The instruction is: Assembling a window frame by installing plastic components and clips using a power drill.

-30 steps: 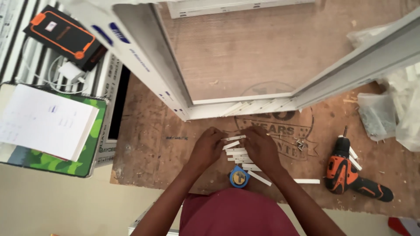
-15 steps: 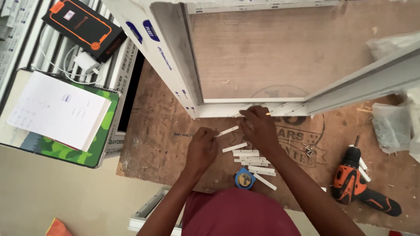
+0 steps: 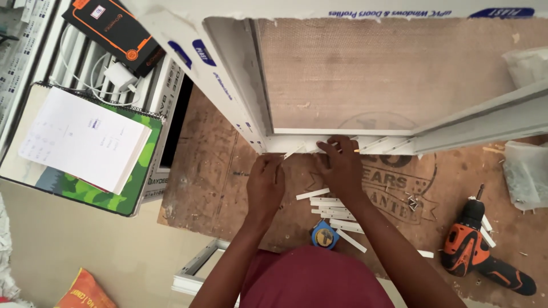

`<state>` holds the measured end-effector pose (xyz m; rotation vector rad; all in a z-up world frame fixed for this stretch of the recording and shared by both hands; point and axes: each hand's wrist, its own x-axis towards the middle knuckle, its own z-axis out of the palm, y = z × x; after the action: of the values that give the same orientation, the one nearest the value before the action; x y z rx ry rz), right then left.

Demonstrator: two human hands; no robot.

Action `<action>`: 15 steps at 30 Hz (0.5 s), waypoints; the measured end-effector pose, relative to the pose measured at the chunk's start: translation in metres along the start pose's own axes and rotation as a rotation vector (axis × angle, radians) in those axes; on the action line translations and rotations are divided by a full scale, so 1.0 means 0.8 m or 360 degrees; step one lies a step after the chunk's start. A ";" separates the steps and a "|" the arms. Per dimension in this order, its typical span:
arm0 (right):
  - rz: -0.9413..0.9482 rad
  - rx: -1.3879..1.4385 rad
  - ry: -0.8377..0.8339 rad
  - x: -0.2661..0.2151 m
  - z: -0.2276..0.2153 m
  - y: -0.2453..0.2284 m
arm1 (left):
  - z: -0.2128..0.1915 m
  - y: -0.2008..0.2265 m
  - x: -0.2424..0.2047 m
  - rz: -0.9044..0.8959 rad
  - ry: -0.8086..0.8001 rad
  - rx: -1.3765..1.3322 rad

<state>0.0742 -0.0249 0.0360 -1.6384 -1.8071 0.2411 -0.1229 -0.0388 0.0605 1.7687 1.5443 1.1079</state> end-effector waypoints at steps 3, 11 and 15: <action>0.0009 -0.0020 -0.0023 -0.002 0.000 0.004 | 0.011 -0.008 0.001 -0.0017 -0.0016 0.0113; 0.0014 0.0004 -0.0023 -0.002 0.002 0.009 | 0.048 -0.023 0.016 0.0254 0.0052 0.0105; 0.0028 0.0023 -0.0009 -0.005 0.004 0.015 | 0.053 -0.026 0.030 0.0383 0.0002 0.0101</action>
<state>0.0816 -0.0250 0.0255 -1.6456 -1.7919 0.2663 -0.0983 -0.0060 0.0268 2.0385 1.4079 1.1825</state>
